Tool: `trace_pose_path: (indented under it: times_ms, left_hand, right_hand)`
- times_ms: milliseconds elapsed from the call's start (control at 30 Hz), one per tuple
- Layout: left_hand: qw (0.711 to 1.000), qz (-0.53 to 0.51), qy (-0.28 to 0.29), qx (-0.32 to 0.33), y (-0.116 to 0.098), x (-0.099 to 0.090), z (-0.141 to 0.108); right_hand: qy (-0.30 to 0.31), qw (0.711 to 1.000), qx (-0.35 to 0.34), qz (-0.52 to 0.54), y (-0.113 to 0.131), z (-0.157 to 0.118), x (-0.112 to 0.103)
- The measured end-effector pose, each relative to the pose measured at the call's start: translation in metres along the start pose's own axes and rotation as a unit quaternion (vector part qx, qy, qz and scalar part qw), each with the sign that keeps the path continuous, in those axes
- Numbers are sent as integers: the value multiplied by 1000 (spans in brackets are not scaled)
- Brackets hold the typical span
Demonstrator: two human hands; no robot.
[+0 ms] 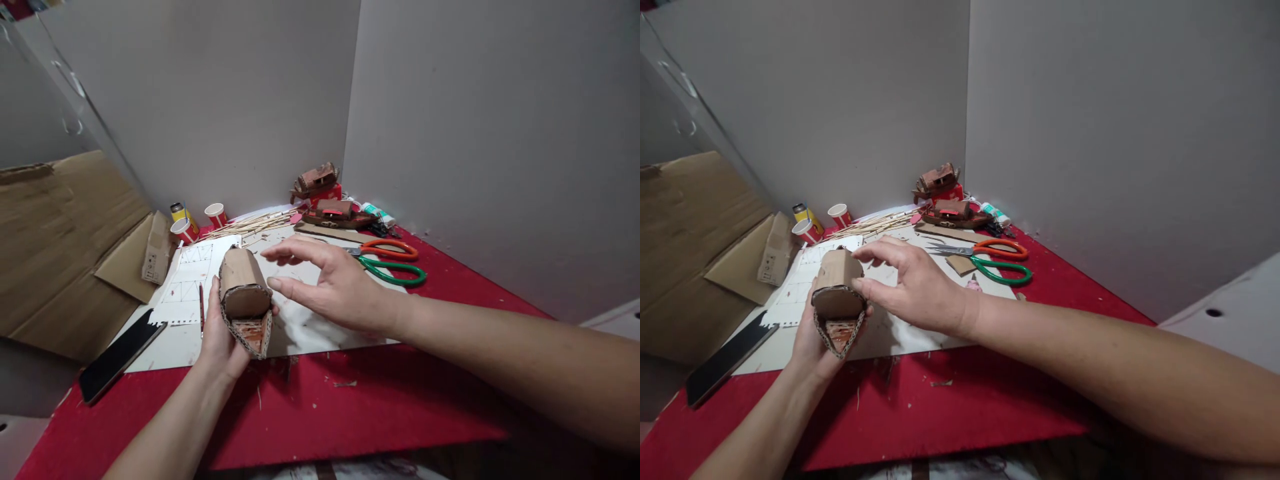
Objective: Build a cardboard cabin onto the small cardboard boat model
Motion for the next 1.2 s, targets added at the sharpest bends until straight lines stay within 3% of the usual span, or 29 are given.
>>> trace_pose_path:
  times_ms: [267, 367, 533, 733, 1067, 1200]
  left_hand:
    - [1000, -14, 8, -2, -1, -2, 7]
    - [999, -19, 18, -19, 1, -4, 8]
    - [996, -11, 80, -48, 9, 0, 10]
    - [995, 8, 91, -48, 13, 4, 9]
    - [997, 17, 57, -45, 16, 4, 10]
    - [996, 21, 74, -36, 15, 7, 8]
  right_hand:
    - [17, 995, 75, 62, -10, -10, 10]
    - [28, 998, 47, 29, -14, -9, 9]
    - [120, 991, -39, -44, -15, -4, 10]
    - [194, 979, -34, -55, -22, -2, 15]
    - [186, 982, -36, -22, -31, -7, 22]
    - [185, 981, -43, -26, -24, -6, 18]
Point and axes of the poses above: each hand's wrist, its own z-axis towards the middle knuckle, its own x-axis out of the palm, y = z × x, the point moved 5 cm from there along z, towards the middle knuckle, and after that the axes turned 14 degrees about z, right-handed, at the moved point
